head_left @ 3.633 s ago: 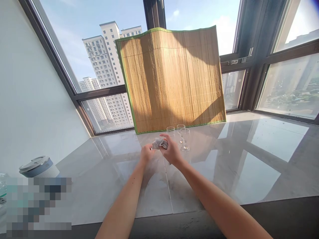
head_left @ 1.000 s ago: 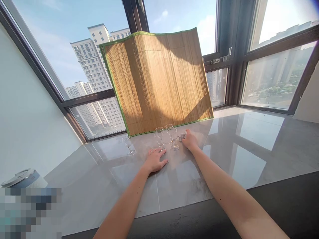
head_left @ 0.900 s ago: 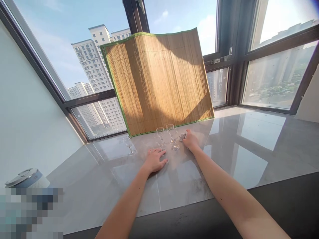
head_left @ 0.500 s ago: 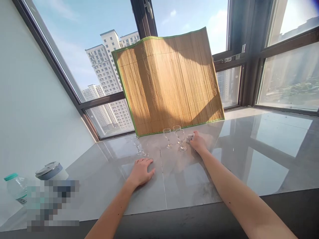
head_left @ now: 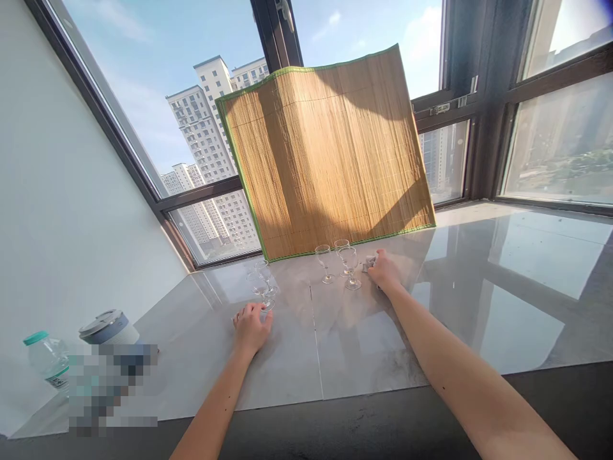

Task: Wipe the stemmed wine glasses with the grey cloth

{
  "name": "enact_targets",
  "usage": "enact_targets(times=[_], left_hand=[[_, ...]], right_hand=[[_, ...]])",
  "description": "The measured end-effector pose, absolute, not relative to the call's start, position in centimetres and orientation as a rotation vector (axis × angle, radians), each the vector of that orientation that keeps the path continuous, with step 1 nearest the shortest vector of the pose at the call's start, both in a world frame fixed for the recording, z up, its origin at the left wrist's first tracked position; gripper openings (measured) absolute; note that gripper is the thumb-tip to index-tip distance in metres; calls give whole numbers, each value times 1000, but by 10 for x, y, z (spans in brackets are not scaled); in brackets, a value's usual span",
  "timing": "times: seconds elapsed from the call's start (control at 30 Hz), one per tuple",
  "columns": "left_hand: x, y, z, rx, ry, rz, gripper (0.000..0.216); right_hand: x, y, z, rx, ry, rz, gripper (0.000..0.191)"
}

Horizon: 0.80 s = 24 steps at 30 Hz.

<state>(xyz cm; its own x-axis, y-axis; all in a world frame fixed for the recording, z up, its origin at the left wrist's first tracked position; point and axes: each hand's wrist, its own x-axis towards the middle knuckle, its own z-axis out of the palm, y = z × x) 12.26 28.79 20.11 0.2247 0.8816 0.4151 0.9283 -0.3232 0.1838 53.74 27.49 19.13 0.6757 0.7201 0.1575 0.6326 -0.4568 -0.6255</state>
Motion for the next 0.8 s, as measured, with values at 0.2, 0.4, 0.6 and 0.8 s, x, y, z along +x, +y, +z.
enact_targets(times=[0.2,0.4,0.6,0.8], left_hand=[[191,267,209,-2967,-1228,-721,27],[319,274,207,-3189,-947,-451,64],[357,284,206,-3192,-908,-302,55],[290,262,207,-3199,-910,-300,56]], right_hand=[[535,274,193,-2208,-1049,168,61],[535,271,194,-2185,-1048,160,63],[536,271,194,-2200,-1064,165,65],[537,272,195,-2228,-1109,199,67]])
